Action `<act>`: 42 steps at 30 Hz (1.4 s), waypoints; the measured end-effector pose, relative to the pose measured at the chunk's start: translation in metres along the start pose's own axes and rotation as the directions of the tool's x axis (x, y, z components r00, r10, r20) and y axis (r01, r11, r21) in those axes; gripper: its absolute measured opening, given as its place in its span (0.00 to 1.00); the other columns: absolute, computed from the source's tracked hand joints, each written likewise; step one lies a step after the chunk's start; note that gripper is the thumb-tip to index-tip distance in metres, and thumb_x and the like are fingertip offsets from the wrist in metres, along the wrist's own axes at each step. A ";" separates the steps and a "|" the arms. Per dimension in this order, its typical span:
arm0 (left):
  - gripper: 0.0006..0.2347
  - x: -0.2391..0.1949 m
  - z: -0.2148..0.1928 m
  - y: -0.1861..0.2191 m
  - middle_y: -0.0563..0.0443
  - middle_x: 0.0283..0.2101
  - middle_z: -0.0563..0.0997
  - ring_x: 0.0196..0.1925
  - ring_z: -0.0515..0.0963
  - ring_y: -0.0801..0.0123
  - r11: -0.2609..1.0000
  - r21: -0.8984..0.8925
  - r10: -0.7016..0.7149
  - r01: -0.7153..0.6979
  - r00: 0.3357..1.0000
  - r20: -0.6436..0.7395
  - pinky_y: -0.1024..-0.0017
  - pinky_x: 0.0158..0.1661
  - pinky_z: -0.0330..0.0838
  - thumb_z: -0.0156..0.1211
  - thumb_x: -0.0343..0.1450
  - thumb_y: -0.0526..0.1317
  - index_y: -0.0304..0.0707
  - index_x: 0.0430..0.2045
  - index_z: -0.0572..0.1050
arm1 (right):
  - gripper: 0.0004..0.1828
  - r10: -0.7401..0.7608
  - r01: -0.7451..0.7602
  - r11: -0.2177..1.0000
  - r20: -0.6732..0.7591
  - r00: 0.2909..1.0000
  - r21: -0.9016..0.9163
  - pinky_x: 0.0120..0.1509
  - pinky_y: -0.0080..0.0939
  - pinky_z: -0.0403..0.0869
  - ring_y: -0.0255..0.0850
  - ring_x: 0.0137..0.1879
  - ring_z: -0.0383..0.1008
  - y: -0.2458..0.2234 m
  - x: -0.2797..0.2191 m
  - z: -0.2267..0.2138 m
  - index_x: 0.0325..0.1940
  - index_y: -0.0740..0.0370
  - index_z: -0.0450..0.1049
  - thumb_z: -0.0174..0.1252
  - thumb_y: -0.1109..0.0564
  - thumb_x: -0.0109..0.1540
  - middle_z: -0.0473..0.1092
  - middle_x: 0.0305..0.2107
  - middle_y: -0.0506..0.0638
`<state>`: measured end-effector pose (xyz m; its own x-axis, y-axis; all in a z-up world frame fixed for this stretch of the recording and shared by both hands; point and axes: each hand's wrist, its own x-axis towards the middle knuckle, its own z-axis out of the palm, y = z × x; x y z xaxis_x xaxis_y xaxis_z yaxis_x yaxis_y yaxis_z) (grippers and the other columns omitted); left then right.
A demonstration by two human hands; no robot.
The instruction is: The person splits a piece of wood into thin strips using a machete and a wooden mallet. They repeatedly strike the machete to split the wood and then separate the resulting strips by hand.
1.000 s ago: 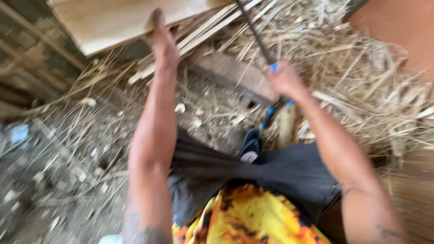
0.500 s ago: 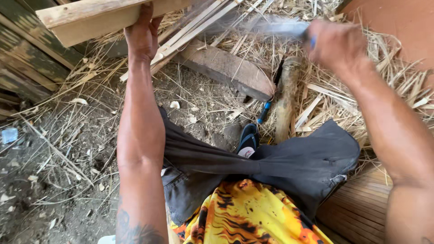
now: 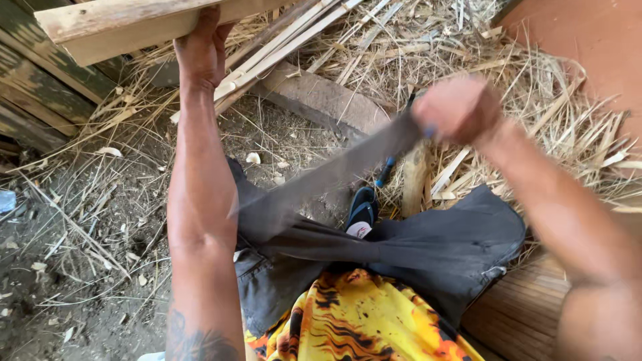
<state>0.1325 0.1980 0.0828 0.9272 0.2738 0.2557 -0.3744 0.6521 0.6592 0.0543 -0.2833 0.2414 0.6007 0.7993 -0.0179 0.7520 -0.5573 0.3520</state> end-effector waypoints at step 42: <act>0.33 -0.020 0.057 0.027 0.40 0.62 0.67 0.58 0.75 0.51 0.996 0.079 0.021 0.047 0.720 -0.694 0.54 0.49 0.83 0.71 0.60 0.39 0.41 0.60 0.61 | 0.17 0.631 -0.472 0.526 0.048 0.775 0.708 0.26 0.46 0.72 0.43 0.22 0.70 -0.101 0.027 0.077 0.43 0.59 0.63 0.63 0.49 0.68 0.69 0.22 0.53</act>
<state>0.1049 0.1701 0.1363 0.6499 0.7013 -0.2930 -0.3278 0.6065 0.7244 0.0156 -0.2224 0.1331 0.9525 0.2570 0.1634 0.3042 -0.8290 -0.4692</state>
